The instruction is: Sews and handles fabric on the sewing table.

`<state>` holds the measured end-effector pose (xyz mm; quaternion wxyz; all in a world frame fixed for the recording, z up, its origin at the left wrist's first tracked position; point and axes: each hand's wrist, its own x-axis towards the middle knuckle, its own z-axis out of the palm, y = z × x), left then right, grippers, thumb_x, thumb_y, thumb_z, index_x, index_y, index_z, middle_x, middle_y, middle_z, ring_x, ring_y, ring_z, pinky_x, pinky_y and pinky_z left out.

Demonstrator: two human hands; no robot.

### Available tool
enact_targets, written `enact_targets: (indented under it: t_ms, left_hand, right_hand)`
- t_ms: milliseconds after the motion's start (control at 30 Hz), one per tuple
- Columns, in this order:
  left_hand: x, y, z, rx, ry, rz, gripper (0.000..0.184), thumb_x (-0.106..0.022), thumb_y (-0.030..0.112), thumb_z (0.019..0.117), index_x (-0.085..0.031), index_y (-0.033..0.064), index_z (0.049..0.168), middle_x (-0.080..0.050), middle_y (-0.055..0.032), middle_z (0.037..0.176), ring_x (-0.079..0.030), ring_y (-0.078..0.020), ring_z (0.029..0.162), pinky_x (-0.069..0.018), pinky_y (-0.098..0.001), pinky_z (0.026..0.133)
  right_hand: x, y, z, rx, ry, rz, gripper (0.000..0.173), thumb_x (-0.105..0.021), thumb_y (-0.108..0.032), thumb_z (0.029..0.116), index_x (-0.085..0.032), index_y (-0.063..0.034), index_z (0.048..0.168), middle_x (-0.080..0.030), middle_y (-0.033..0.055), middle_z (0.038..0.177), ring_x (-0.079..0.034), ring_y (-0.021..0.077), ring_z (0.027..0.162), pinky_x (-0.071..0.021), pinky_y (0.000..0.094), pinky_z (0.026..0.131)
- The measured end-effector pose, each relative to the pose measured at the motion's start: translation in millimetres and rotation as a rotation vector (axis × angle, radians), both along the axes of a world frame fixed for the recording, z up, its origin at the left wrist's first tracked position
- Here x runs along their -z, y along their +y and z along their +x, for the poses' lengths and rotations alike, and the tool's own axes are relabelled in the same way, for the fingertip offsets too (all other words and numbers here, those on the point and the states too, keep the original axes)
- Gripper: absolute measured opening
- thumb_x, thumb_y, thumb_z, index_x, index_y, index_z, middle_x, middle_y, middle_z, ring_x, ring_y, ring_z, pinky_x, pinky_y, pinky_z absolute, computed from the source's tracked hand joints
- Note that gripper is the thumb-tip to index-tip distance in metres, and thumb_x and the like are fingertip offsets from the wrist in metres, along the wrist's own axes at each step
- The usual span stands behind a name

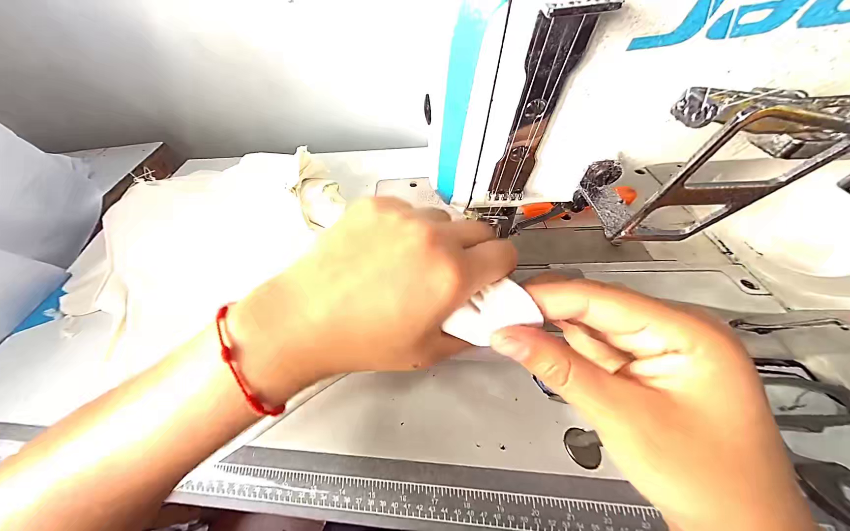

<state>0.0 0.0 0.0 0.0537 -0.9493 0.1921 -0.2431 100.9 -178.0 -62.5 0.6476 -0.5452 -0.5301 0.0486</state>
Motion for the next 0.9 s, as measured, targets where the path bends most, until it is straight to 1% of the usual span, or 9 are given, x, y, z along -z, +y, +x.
enact_targets:
  t_ms: [33,67,133,200,300,367,500,700,900]
  left_hand:
    - [10,-3,-2,-0.032,-0.009,0.018,0.019,-0.069,0.026,0.0817,-0.073,0.0107,0.091,-0.068,-0.0015,0.080,-0.063,-0.0174,0.066,-0.0441,-0.0345,0.051]
    - [20,-5,-7,-0.056,-0.031,0.046,0.012,-0.065,0.016,0.0835,-0.073,0.0102,0.089,-0.070,-0.0027,0.083,-0.062,-0.0187,0.066,-0.0426,-0.0351,0.051]
    - [33,-13,-20,-0.094,-0.102,0.121,0.018,-0.056,0.007,0.0912,-0.074,0.0092,0.088,-0.070,-0.0039,0.086,-0.058,-0.0191,0.065,-0.0391,-0.0341,0.053]
    - [44,-19,-30,-0.138,-0.150,0.177,0.024,-0.051,0.003,0.0970,-0.075,0.0083,0.093,-0.071,-0.0039,0.090,-0.056,-0.0184,0.067,-0.0371,-0.0331,0.057]
    - [49,-19,-29,-0.181,-0.165,0.198,0.026,-0.052,0.002,0.0950,-0.077,0.0083,0.098,-0.073,-0.0041,0.095,-0.057,-0.0184,0.070,-0.0368,-0.0328,0.058]
    - [46,-15,-21,-0.197,-0.168,0.198,0.025,-0.053,0.003,0.0926,-0.078,0.0085,0.096,-0.072,-0.0043,0.092,-0.056,-0.0183,0.067,-0.0354,-0.0325,0.056]
    - [41,-4,-8,-0.203,-0.150,0.190,0.027,-0.051,0.003,0.0943,-0.077,0.0077,0.092,-0.070,-0.0051,0.086,-0.054,-0.0185,0.064,-0.0336,-0.0330,0.054]
    - [40,-4,-10,-0.202,-0.139,0.218,0.029,-0.050,0.003,0.0963,-0.078,0.0068,0.094,-0.066,-0.0048,0.081,-0.051,-0.0176,0.063,-0.0309,-0.0322,0.054]
    - [41,4,0,-0.223,-0.164,0.235,0.027,-0.052,0.003,0.0947,-0.079,0.0069,0.092,-0.070,-0.0064,0.082,-0.055,-0.0199,0.063,-0.0339,-0.0348,0.055]
  right_hand:
    - [5,-4,-5,0.028,-0.038,-0.005,0.009,-0.075,-0.021,0.0931,-0.076,-0.0131,0.096,-0.073,-0.0075,0.092,-0.068,-0.0006,0.087,-0.0592,0.0158,0.077]
    - [14,-9,-11,0.054,-0.081,-0.021,0.010,-0.076,-0.020,0.0933,-0.077,-0.0102,0.096,-0.075,-0.0040,0.093,-0.068,0.0011,0.094,-0.0578,0.0183,0.083]
    - [33,-20,-20,0.082,-0.181,-0.071,0.011,-0.074,-0.019,0.0949,-0.074,-0.0078,0.095,-0.075,-0.0001,0.096,-0.066,0.0041,0.104,-0.0491,0.0234,0.097]
    - [46,-24,-24,0.111,-0.256,-0.079,0.009,-0.073,-0.016,0.0954,-0.071,-0.0074,0.093,-0.076,-0.0001,0.097,-0.065,0.0046,0.107,-0.0425,0.0251,0.101]
    - [50,-20,-19,0.160,-0.310,-0.053,0.010,-0.071,-0.019,0.0972,-0.071,-0.0095,0.095,-0.077,-0.0025,0.098,-0.064,0.0033,0.109,-0.0398,0.0256,0.102]
    - [47,-12,-13,0.210,-0.332,-0.030,0.011,-0.071,-0.022,0.0981,-0.072,-0.0115,0.095,-0.077,-0.0041,0.098,-0.065,0.0017,0.108,-0.0410,0.0258,0.103]
    - [47,3,0,0.297,-0.372,-0.002,0.013,-0.070,-0.026,0.0979,-0.075,-0.0156,0.093,-0.077,-0.0071,0.096,-0.067,0.0006,0.104,-0.0452,0.0239,0.099]
    - [46,-1,-2,0.284,-0.389,-0.043,0.010,-0.070,-0.022,0.0980,-0.074,-0.0134,0.095,-0.078,-0.0049,0.097,-0.067,0.0023,0.107,-0.0434,0.0264,0.102]
    - [44,12,6,0.372,-0.443,-0.032,0.013,-0.070,-0.026,0.0974,-0.076,-0.0170,0.091,-0.077,-0.0073,0.094,-0.068,0.0003,0.101,-0.0469,0.0253,0.099]
